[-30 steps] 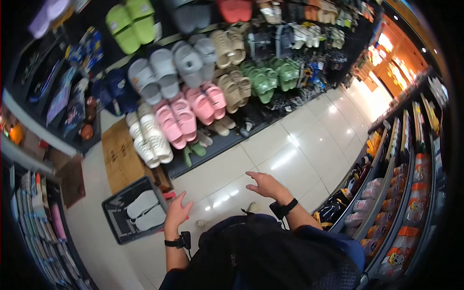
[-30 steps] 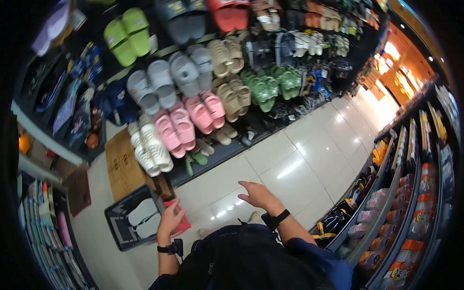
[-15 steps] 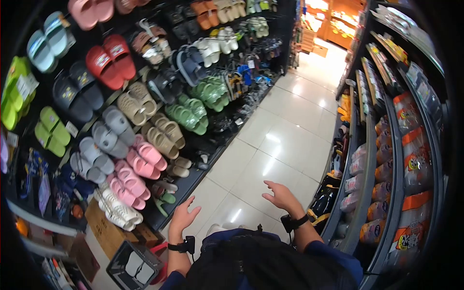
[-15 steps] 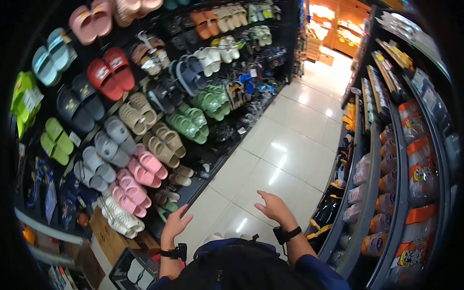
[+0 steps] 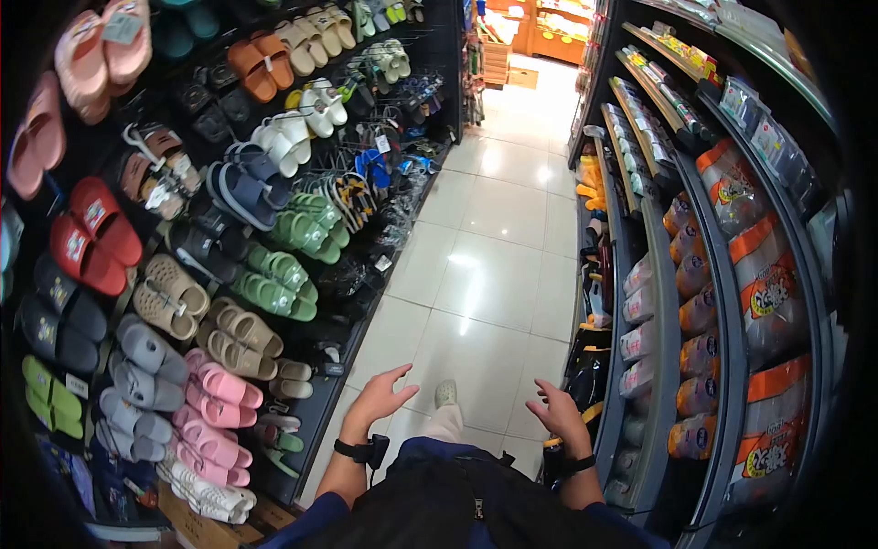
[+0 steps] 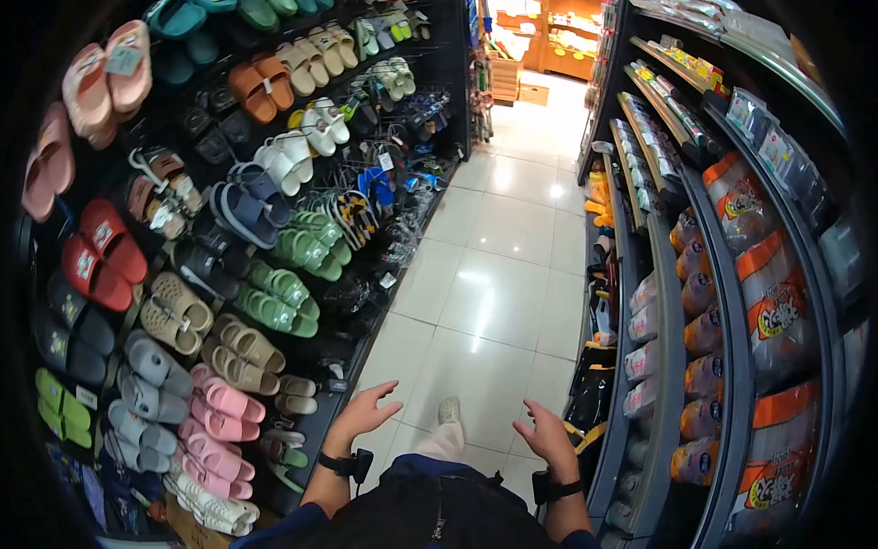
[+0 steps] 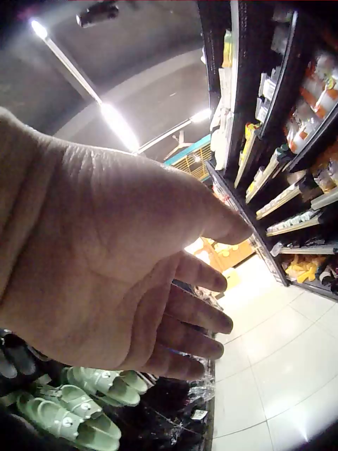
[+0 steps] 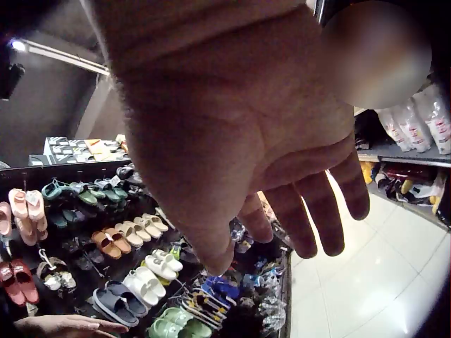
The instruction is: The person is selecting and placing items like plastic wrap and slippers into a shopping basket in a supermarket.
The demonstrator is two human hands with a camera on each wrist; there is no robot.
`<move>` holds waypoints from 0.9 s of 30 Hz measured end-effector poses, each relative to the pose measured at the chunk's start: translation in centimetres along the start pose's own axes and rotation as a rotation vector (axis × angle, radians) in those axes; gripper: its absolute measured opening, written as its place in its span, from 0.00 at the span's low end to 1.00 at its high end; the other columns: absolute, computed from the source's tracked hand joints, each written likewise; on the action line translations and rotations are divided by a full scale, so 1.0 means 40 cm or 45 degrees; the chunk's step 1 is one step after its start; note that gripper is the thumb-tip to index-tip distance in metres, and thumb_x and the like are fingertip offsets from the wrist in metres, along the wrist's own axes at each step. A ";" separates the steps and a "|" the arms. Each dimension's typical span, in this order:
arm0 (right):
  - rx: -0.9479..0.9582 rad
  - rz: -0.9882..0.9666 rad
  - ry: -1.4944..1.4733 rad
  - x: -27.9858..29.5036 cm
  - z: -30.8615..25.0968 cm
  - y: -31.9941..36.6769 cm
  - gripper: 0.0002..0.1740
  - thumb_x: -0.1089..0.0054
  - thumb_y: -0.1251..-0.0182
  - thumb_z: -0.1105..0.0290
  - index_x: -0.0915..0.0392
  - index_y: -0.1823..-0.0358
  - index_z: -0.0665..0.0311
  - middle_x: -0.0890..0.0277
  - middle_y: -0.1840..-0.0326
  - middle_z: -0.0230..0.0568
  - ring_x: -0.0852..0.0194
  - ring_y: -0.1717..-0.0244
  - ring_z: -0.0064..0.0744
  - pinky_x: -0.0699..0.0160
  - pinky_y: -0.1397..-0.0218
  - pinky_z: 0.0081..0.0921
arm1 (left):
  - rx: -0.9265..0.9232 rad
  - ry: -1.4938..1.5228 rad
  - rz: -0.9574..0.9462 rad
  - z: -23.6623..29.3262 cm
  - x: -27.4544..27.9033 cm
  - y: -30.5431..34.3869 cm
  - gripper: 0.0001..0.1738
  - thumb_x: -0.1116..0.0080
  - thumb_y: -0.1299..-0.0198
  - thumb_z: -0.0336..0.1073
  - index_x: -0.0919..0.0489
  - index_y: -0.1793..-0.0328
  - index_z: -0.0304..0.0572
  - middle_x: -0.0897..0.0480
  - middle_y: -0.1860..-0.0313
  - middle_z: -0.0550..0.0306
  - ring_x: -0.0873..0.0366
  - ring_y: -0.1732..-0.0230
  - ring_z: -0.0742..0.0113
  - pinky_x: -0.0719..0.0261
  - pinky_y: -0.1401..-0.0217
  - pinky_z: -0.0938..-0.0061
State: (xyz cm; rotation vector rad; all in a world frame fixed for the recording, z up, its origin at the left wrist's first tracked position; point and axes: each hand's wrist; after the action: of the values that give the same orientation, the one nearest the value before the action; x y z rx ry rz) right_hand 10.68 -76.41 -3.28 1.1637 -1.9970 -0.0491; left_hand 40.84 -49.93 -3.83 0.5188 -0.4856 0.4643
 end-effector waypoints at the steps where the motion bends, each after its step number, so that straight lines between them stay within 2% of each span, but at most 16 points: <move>1: -0.023 0.019 0.006 0.023 -0.015 -0.071 0.36 0.28 0.34 0.58 0.27 0.28 0.65 0.17 0.40 0.60 0.16 0.40 0.56 0.18 0.37 0.43 | -0.020 -0.004 -0.031 0.007 0.025 -0.089 0.37 0.34 0.36 0.51 0.24 0.26 0.38 0.19 0.31 0.37 0.22 0.29 0.44 0.26 0.26 0.60; 4: -0.018 0.018 0.073 0.086 -0.058 -0.231 0.36 0.28 0.34 0.58 0.27 0.28 0.65 0.17 0.40 0.60 0.15 0.41 0.56 0.17 0.39 0.42 | -0.070 -0.007 -0.033 0.025 0.088 -0.266 0.36 0.34 0.35 0.51 0.24 0.26 0.37 0.19 0.31 0.38 0.22 0.29 0.43 0.26 0.26 0.60; 11: 0.110 0.129 0.083 0.169 -0.149 -0.425 0.35 0.28 0.34 0.61 0.27 0.28 0.66 0.17 0.40 0.59 0.15 0.41 0.54 0.16 0.39 0.41 | -0.187 -0.114 0.056 0.051 0.178 -0.449 0.35 0.33 0.35 0.48 0.23 0.27 0.37 0.17 0.34 0.38 0.17 0.35 0.43 0.21 0.32 0.60; 13: 0.104 0.117 0.014 0.187 -0.158 -0.520 0.35 0.28 0.34 0.60 0.28 0.28 0.66 0.18 0.40 0.61 0.19 0.37 0.58 0.20 0.35 0.43 | -0.153 -0.105 0.064 0.095 0.227 -0.528 0.34 0.33 0.35 0.48 0.23 0.28 0.37 0.17 0.35 0.37 0.18 0.35 0.42 0.21 0.31 0.59; 15: 0.110 0.118 -0.007 0.212 -0.147 -0.601 0.35 0.28 0.34 0.61 0.27 0.29 0.66 0.18 0.40 0.61 0.18 0.37 0.57 0.20 0.35 0.43 | -0.118 -0.073 0.074 0.124 0.236 -0.602 0.34 0.33 0.36 0.49 0.22 0.28 0.37 0.17 0.36 0.36 0.19 0.34 0.41 0.22 0.31 0.58; 18: 0.093 0.079 -0.047 0.235 -0.132 -0.677 0.35 0.28 0.35 0.61 0.27 0.29 0.66 0.17 0.40 0.61 0.18 0.37 0.56 0.19 0.36 0.43 | -0.098 -0.065 0.143 0.137 0.243 -0.681 0.33 0.32 0.36 0.48 0.21 0.29 0.38 0.15 0.39 0.36 0.16 0.37 0.42 0.19 0.35 0.59; 20: 0.038 0.070 -0.076 0.253 -0.119 -0.726 0.36 0.27 0.35 0.60 0.27 0.29 0.66 0.18 0.40 0.62 0.17 0.38 0.55 0.18 0.36 0.43 | -0.063 -0.050 0.176 0.143 0.257 -0.728 0.33 0.32 0.36 0.46 0.22 0.28 0.39 0.14 0.40 0.37 0.14 0.40 0.48 0.18 0.38 0.61; 21: 0.049 0.062 -0.078 0.272 -0.099 -0.772 0.36 0.27 0.35 0.60 0.27 0.29 0.66 0.18 0.40 0.62 0.17 0.38 0.55 0.18 0.36 0.43 | -0.056 -0.054 0.187 0.152 0.259 -0.769 0.33 0.32 0.36 0.46 0.22 0.28 0.39 0.14 0.40 0.37 0.14 0.40 0.48 0.18 0.38 0.61; 23: 0.063 0.056 -0.059 0.355 -0.022 -0.918 0.36 0.27 0.36 0.60 0.27 0.28 0.66 0.18 0.39 0.61 0.17 0.38 0.54 0.17 0.37 0.42 | 0.007 -0.027 0.254 0.193 0.228 -0.905 0.32 0.31 0.36 0.44 0.21 0.28 0.39 0.13 0.42 0.38 0.13 0.42 0.50 0.18 0.38 0.62; 24: 0.081 0.060 -0.058 0.400 0.005 -0.973 0.36 0.27 0.35 0.60 0.27 0.28 0.65 0.17 0.40 0.61 0.16 0.39 0.55 0.17 0.37 0.42 | -0.044 -0.068 0.288 0.216 0.205 -0.964 0.32 0.32 0.36 0.47 0.21 0.29 0.39 0.13 0.43 0.37 0.13 0.42 0.45 0.17 0.40 0.61; 27: 0.124 0.052 -0.007 0.491 0.025 -1.068 0.36 0.27 0.35 0.60 0.27 0.28 0.64 0.17 0.40 0.61 0.16 0.40 0.55 0.17 0.38 0.43 | 0.026 -0.047 0.337 0.266 0.200 -1.049 0.32 0.33 0.36 0.46 0.21 0.29 0.39 0.13 0.43 0.37 0.14 0.41 0.46 0.17 0.38 0.61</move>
State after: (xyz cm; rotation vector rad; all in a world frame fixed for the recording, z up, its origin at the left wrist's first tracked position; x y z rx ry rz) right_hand 35.57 -115.92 -8.96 1.1844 -2.0465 0.0663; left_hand 65.96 -85.98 -6.18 0.4857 -0.5888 0.7148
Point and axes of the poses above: each hand's wrist, its own y-axis away from the middle knuckle, its own x-axis out of the back of the hand, z = x × y
